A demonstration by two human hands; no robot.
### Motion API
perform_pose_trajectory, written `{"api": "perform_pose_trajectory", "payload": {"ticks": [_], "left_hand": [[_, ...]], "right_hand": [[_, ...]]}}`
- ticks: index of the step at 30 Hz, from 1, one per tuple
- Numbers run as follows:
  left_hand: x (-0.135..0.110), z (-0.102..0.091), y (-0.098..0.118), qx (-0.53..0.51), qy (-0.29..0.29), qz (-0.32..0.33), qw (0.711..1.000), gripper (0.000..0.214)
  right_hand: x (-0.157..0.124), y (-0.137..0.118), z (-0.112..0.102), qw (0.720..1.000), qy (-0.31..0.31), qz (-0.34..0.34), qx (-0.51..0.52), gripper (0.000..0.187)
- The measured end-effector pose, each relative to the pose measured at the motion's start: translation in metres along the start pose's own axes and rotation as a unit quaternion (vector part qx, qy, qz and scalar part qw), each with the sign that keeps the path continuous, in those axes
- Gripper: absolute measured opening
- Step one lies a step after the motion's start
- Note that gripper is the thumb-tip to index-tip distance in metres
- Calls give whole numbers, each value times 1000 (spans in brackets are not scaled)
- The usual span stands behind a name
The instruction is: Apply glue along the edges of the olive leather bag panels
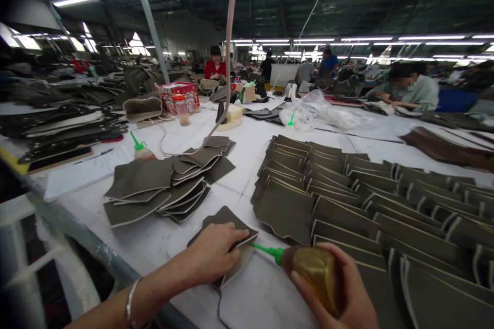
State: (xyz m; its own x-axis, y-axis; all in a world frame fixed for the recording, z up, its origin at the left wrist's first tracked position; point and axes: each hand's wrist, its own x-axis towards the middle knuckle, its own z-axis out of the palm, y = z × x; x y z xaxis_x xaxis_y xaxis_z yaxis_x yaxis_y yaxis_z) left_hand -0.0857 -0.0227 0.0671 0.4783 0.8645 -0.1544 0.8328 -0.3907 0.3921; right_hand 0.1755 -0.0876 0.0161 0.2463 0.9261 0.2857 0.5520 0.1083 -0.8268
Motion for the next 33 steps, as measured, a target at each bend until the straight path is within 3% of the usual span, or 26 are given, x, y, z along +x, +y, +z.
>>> {"api": "perform_pose_trajectory", "payload": {"ticks": [9,15,19,33], "left_hand": [[1,5,2,-23,5,-10,1000,49],[2,8,1,-30,9,-9,999,47],[2,8,1,-34,4,-14,999,48],[2,7,-3,-69,-2,-3,998,54]], "right_hand": [[12,-24,-2,986,-5,-136,-93,44],[14,-24,-2,992,-35,-94,-72,42],[18,-22,-2,991,0,-107,-82,42],[7,-16,-2,981,9,-155,-118,41]]}}
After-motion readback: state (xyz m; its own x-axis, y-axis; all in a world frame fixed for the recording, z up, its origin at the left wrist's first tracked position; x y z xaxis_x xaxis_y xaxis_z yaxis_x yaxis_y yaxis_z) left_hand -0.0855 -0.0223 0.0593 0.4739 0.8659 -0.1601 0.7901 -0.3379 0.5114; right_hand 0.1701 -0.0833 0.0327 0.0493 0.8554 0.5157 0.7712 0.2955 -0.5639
